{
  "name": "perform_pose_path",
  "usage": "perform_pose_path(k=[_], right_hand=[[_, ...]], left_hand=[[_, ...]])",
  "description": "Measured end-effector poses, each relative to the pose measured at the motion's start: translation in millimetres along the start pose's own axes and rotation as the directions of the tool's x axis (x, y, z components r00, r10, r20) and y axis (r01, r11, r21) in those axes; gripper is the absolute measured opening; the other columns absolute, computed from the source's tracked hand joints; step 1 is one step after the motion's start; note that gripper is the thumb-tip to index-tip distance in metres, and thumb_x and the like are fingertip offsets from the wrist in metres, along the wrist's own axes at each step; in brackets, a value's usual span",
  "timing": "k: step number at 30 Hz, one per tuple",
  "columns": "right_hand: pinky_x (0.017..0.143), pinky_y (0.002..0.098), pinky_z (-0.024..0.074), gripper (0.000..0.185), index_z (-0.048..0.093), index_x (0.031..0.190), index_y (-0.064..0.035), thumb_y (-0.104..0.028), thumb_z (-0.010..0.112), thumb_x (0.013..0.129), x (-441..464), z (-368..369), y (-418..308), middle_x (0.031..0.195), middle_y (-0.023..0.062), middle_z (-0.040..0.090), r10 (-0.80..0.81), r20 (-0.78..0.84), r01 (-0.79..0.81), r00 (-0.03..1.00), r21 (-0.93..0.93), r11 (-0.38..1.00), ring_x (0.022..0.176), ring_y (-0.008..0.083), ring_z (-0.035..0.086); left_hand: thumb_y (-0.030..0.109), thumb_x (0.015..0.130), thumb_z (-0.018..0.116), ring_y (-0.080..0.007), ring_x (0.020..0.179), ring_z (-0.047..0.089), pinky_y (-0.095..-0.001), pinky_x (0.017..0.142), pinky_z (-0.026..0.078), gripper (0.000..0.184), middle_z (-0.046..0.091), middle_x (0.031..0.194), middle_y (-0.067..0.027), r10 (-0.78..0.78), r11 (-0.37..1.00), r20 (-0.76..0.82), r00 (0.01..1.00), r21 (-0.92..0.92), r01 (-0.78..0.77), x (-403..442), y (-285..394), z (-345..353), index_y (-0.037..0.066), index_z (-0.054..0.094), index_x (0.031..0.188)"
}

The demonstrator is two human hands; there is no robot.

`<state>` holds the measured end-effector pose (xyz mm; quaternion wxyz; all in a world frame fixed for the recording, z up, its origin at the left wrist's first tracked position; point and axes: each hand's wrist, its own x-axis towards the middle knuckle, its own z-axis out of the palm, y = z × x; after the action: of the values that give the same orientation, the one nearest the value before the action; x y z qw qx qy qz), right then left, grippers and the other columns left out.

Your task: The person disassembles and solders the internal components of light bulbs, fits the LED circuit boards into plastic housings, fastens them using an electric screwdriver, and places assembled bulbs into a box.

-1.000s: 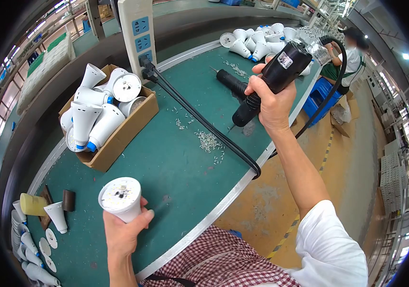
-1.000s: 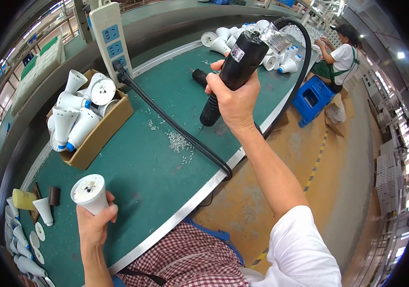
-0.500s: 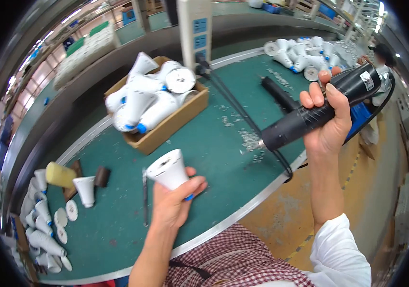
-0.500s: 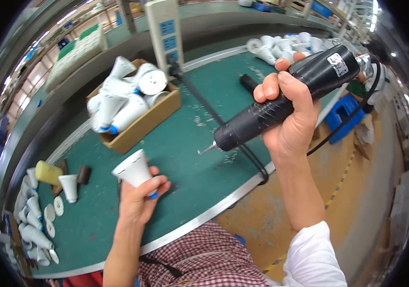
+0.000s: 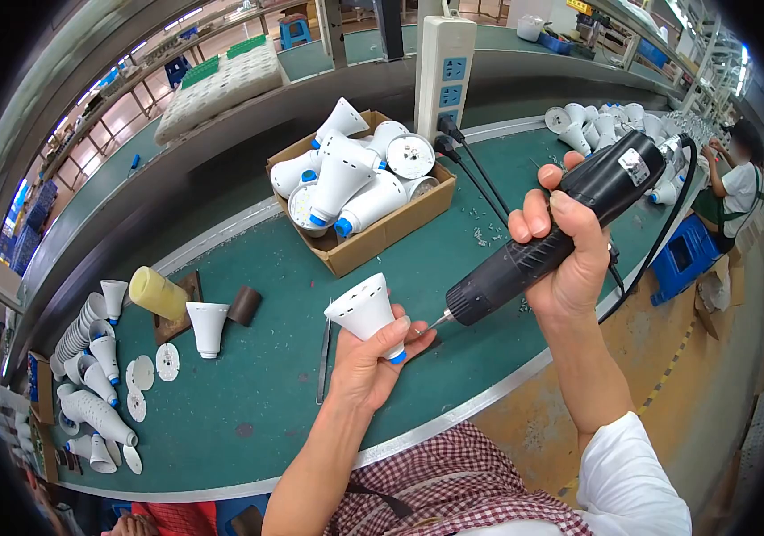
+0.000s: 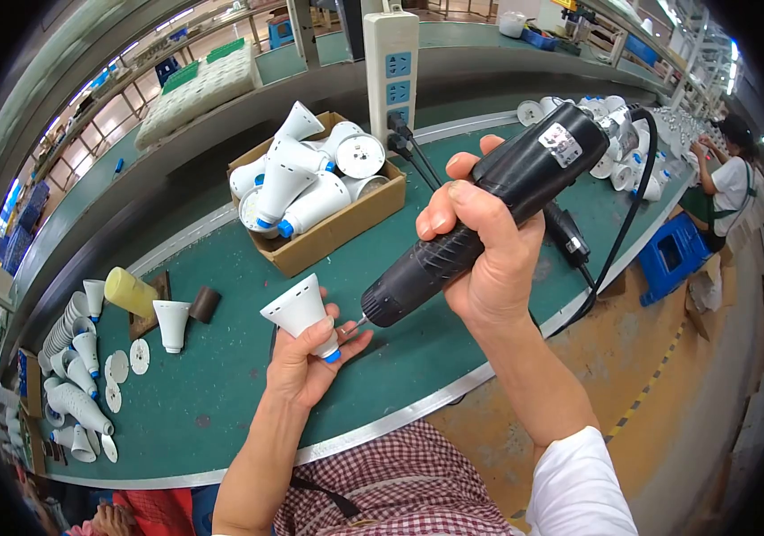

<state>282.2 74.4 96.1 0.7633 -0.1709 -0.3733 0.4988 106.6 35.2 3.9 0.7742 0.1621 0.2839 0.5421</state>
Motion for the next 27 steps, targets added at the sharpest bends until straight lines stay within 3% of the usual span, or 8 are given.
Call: perform_pose_path(k=[3, 13, 20, 27], right_hand=[[0.056, 0.0327, 0.0469, 0.041, 0.041, 0.112, -0.0057, 0.001, 0.055, 0.074, 0.8, 0.3, 0.8, 0.093, 0.0089, 0.052, -0.009, -0.008, 0.009, 1.0, 0.049, 0.999, 0.059, 0.0145, 0.053], [0.055, 0.0331, 0.0467, 0.044, 0.038, 0.114, -0.0042, 0.001, 0.055, 0.074, -2.4, 0.9, 1.7, 0.093, 0.0096, 0.051, -0.05, 0.009, 0.05, 0.999, 0.04, 0.998, 0.058, 0.0148, 0.053], [0.055, 0.0322, 0.0468, 0.047, 0.036, 0.117, -0.0046, 0.002, 0.053, 0.074, -10.7, 2.5, 5.8, 0.095, 0.0097, 0.052, -0.137, 0.041, 0.135, 0.99, 0.039, 0.99, 0.058, 0.0148, 0.053], [0.055, 0.0324, 0.0476, 0.049, 0.033, 0.118, -0.006, 0.004, 0.05, 0.073, -25.3, 7.1, 12.7, 0.096, 0.01, 0.052, -0.263, 0.086, 0.261, 0.961, 0.034, 0.965, 0.059, 0.0146, 0.054]], left_hand=[[-0.002, 0.067, 0.067, -0.021, 0.079, 0.059, -0.0541, 0.086, 0.044, 0.052, 0.055, 0.087, -0.0041, 0.0, 1.0, 0.007, 1.0, -0.002, 0.0, -0.1, 0.5, 3.1, 0.009, 0.041, 0.111], [-0.007, 0.067, 0.065, -0.0178, 0.069, 0.057, -0.0498, 0.086, 0.045, 0.053, 0.054, 0.085, -0.0039, -0.003, 1.0, -0.07, 0.998, -0.014, 0.002, 1.1, -1.1, 6.6, 0.009, 0.041, 0.111], [-0.008, 0.067, 0.064, -0.0176, 0.071, 0.057, -0.0465, 0.086, 0.045, 0.054, 0.053, 0.085, -0.0033, 0.02, 0.998, -0.079, 0.997, -0.054, -0.024, 1.8, -2.8, 4.0, 0.009, 0.041, 0.112], [-0.005, 0.068, 0.066, -0.0175, 0.08, 0.057, -0.0432, 0.084, 0.045, 0.056, 0.053, 0.089, -0.003, 0.144, 0.989, -0.099, 0.985, -0.011, -0.146, 1.1, -3.5, 4.1, 0.01, 0.039, 0.115]])
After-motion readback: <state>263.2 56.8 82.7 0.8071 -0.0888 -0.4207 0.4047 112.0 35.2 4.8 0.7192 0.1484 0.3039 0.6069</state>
